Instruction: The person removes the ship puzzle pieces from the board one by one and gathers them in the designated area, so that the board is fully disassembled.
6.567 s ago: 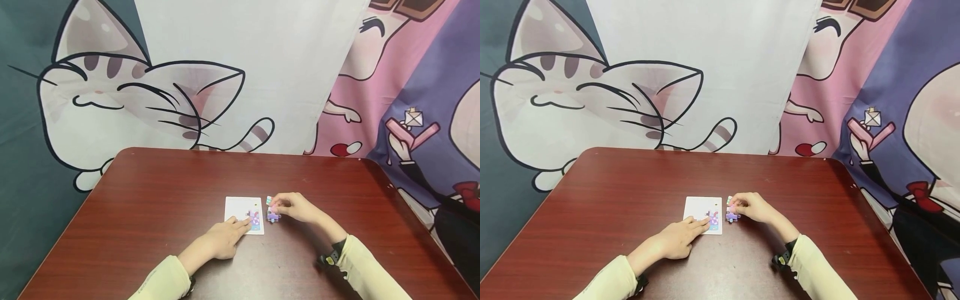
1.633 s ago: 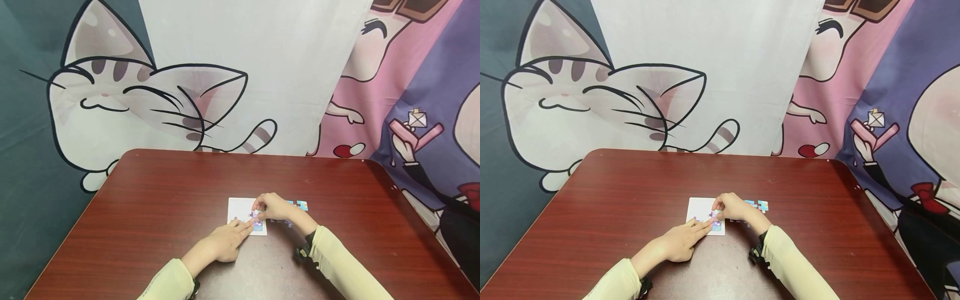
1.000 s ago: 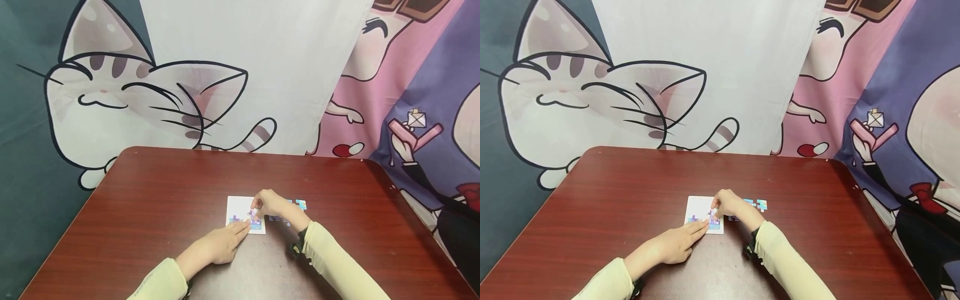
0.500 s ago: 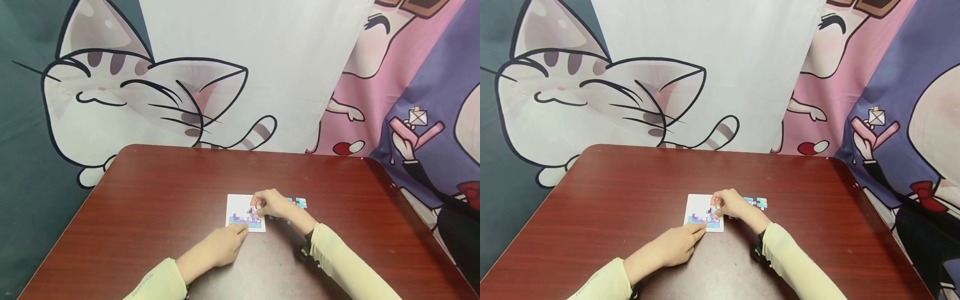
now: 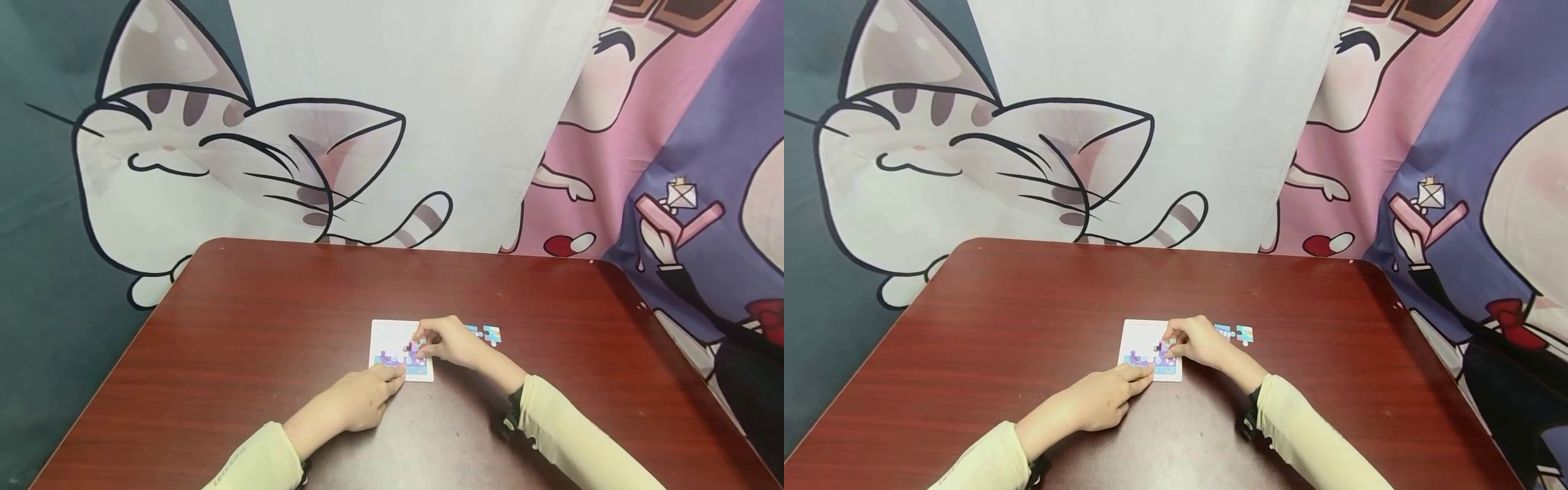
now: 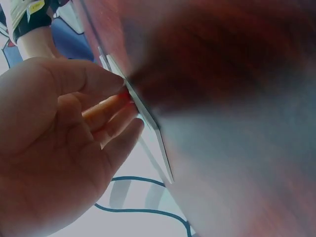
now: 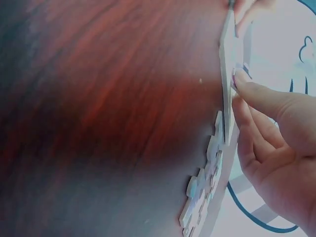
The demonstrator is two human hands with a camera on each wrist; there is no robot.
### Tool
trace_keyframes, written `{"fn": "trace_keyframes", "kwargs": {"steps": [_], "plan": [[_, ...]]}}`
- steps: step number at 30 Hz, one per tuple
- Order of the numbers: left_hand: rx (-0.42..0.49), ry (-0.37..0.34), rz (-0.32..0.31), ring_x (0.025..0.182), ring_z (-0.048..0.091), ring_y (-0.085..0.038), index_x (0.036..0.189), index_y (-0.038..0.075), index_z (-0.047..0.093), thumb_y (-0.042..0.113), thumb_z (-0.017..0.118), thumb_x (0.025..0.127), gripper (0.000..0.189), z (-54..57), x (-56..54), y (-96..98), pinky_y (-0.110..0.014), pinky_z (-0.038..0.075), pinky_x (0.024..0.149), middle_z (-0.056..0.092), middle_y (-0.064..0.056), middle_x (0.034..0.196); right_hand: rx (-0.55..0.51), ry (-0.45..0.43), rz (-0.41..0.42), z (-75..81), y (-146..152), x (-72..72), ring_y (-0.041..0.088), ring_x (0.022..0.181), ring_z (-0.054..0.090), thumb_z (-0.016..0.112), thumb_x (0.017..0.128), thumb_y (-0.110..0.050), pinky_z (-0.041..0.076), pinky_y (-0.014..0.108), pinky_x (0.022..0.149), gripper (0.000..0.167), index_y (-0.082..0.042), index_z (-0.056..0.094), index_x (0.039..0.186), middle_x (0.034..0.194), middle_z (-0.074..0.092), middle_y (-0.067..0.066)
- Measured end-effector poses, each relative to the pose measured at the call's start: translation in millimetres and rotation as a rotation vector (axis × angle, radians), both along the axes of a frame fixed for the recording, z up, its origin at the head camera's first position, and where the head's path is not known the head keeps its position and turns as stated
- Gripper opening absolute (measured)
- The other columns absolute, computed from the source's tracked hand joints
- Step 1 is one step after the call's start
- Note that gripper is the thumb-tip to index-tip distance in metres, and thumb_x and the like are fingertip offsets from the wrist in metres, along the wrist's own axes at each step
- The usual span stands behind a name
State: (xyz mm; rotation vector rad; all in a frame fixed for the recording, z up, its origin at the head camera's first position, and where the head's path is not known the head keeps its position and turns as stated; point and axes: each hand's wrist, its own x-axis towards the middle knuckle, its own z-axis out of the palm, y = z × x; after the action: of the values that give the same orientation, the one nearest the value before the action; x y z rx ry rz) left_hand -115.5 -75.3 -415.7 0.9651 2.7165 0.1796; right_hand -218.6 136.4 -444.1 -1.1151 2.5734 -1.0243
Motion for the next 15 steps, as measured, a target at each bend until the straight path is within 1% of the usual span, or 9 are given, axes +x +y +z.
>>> {"fn": "trace_keyframes", "kwargs": {"steps": [2,5,7,10,13,15], "plan": [[-0.007,0.001,0.004,0.130,0.040,-0.014,0.136,0.013,0.050,0.013,0.056,0.086,0.050,-0.8,0.7,1.3,-0.035,0.048,0.092,0.042,0.004,0.144,-0.022,-0.016,0.001,0.6,1.7,0.2,0.004,0.066,0.060,0.076,0.075,-0.011,0.049,0.020,0.056,0.018,-0.011,0.067,0.091,0.077,0.067,-0.003],[-0.009,0.003,0.011,0.130,0.040,-0.015,0.136,0.013,0.050,0.012,0.055,0.086,0.050,-0.8,1.3,2.2,-0.035,0.047,0.094,0.042,0.004,0.145,-0.045,-0.029,-0.028,1.9,3.2,0.6,0.004,0.065,0.060,0.075,0.077,-0.010,0.048,0.020,0.052,0.017,-0.011,0.067,0.092,0.077,0.068,-0.001],[-0.004,0.005,0.008,0.130,0.041,-0.015,0.136,0.012,0.050,0.012,0.055,0.086,0.050,-0.3,1.4,2.2,-0.035,0.046,0.095,0.042,0.003,0.144,-0.055,-0.037,-0.056,3.1,4.0,1.0,0.003,0.061,0.058,0.074,0.077,-0.010,0.047,0.021,0.050,0.017,-0.011,0.067,0.093,0.076,0.067,-0.001],[0.002,0.006,0.004,0.130,0.041,-0.016,0.136,0.011,0.050,0.011,0.054,0.085,0.051,-0.1,1.6,1.6,-0.035,0.045,0.096,0.043,0.002,0.144,-0.050,-0.048,-0.092,5.5,5.6,1.9,0.003,0.057,0.054,0.074,0.078,-0.011,0.045,0.020,0.050,0.018,-0.012,0.067,0.095,0.075,0.066,-0.002],[0.015,-0.005,0.008,0.130,0.040,-0.016,0.137,0.012,0.049,0.010,0.055,0.085,0.052,-1.4,1.4,0.8,-0.036,0.046,0.095,0.041,0.002,0.145,-0.036,-0.049,-0.095,7.1,8.6,2.1,0.003,0.055,0.051,0.073,0.079,-0.013,0.044,0.020,0.050,0.019,-0.014,0.067,0.096,0.074,0.065,-0.004],[0.024,-0.012,0.013,0.130,0.040,-0.016,0.137,0.012,0.048,0.010,0.056,0.085,0.053,-2.8,1.2,0.6,-0.036,0.046,0.095,0.041,0.003,0.145,-0.035,-0.041,-0.094,8.2,11.2,2.2,0.003,0.056,0.051,0.074,0.078,-0.014,0.044,0.020,0.051,0.019,-0.014,0.068,0.096,0.074,0.064,-0.005]]}}
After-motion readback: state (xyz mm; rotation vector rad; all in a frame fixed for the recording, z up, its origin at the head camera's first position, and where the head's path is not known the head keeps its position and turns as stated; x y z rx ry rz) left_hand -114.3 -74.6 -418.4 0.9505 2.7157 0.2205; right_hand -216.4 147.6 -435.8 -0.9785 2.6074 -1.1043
